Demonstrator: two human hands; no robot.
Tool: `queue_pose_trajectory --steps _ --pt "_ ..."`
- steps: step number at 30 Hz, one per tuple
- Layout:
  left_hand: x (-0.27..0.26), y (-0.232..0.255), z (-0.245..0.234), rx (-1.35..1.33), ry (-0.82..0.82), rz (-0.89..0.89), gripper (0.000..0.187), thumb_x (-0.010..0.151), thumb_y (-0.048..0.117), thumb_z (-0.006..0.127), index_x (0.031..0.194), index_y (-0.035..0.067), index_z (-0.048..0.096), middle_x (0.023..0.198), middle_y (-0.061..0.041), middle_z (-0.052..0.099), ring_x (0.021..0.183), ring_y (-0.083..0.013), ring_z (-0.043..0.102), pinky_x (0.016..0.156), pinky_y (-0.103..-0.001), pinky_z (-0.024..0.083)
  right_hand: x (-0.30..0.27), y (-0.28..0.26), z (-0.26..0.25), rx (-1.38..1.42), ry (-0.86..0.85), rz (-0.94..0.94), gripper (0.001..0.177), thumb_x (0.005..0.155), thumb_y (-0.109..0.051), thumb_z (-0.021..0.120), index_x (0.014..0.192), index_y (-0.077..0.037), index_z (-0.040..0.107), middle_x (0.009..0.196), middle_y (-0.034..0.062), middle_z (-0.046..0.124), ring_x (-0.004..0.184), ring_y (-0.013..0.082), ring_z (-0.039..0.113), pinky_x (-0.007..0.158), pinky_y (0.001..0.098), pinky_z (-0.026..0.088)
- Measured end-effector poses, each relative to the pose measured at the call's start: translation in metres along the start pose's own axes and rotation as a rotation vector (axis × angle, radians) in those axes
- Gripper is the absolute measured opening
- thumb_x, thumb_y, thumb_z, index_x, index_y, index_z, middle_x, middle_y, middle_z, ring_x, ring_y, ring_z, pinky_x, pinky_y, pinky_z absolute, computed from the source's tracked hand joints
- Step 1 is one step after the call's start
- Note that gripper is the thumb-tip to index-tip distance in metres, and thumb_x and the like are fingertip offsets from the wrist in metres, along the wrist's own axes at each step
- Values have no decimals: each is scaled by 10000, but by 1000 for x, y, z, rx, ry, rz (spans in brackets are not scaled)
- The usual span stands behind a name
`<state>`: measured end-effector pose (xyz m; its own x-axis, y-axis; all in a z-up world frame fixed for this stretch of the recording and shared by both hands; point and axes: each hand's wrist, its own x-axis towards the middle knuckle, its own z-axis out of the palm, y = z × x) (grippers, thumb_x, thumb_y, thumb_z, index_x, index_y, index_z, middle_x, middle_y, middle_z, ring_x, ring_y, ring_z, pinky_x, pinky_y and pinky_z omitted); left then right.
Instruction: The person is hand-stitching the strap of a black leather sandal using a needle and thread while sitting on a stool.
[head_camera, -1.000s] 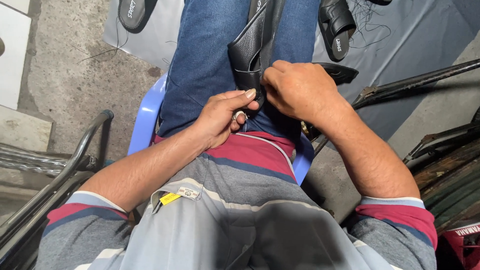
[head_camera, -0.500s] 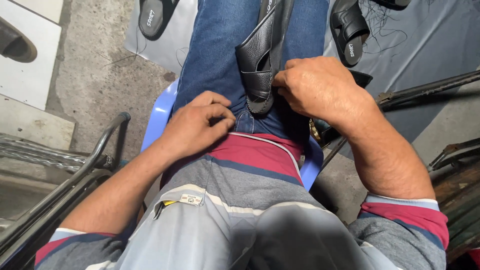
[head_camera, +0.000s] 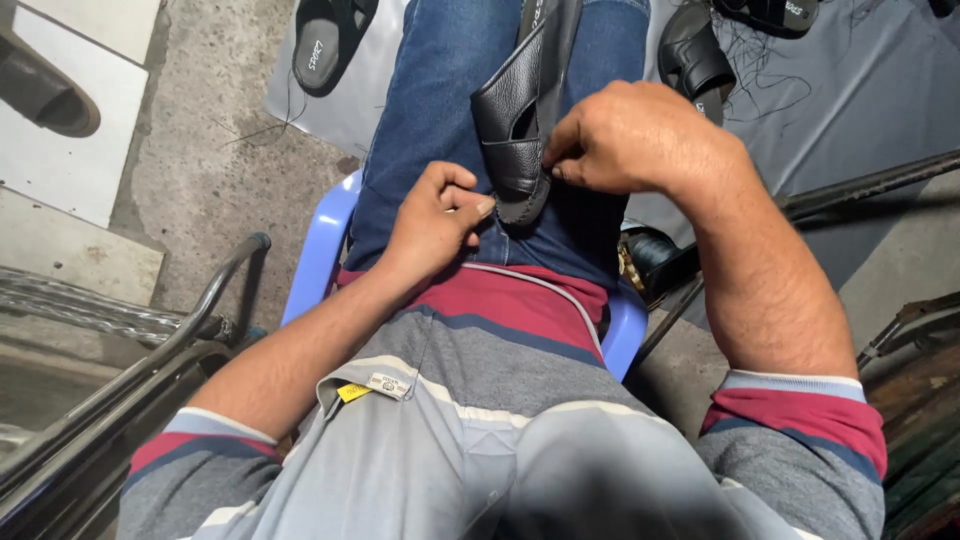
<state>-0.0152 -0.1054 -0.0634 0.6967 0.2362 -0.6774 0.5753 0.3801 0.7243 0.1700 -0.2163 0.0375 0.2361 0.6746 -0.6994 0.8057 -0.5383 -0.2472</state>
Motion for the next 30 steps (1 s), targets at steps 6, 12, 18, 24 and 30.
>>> queue_pose_trajectory --steps 6,12,18,24,30 --pt "7 14 19 156 -52 -125 380 726 63 676 918 127 355 672 -37 662 376 -109 474 351 -251 350 11 -14 -26 -68 -186 78 216 763 -350 566 921 -291 701 833 -50 693 862 212 609 681 384 462" --pt "16 4 26 -95 34 -79 351 711 -2 665 921 96 402 697 -101 623 475 -125 541 415 -212 468 12 -18 -20 -109 -170 86 195 741 -329 544 870 -291 684 807 -39 683 857 226 611 669 399 466" --pt "2 14 22 -109 -95 -8 345 749 96 677 932 104 385 732 -75 651 433 -114 515 396 -189 395 -1 -7 10 -76 62 8 199 790 -343 559 950 -292 666 891 -32 681 864 296 627 652 461 491" --pt "-11 32 10 470 -96 211 404 811 133 578 1174 193 410 858 -87 667 620 -249 622 591 -334 483 -25 -13 23 12 158 63 205 822 -343 503 941 -273 655 869 48 626 821 337 626 716 464 528" --pt "-11 42 1 309 -212 103 352 842 111 551 1170 226 501 752 57 618 524 -67 584 604 -190 477 -71 15 2 -195 312 142 412 864 -314 488 1267 -382 548 904 29 546 766 277 611 477 468 487"
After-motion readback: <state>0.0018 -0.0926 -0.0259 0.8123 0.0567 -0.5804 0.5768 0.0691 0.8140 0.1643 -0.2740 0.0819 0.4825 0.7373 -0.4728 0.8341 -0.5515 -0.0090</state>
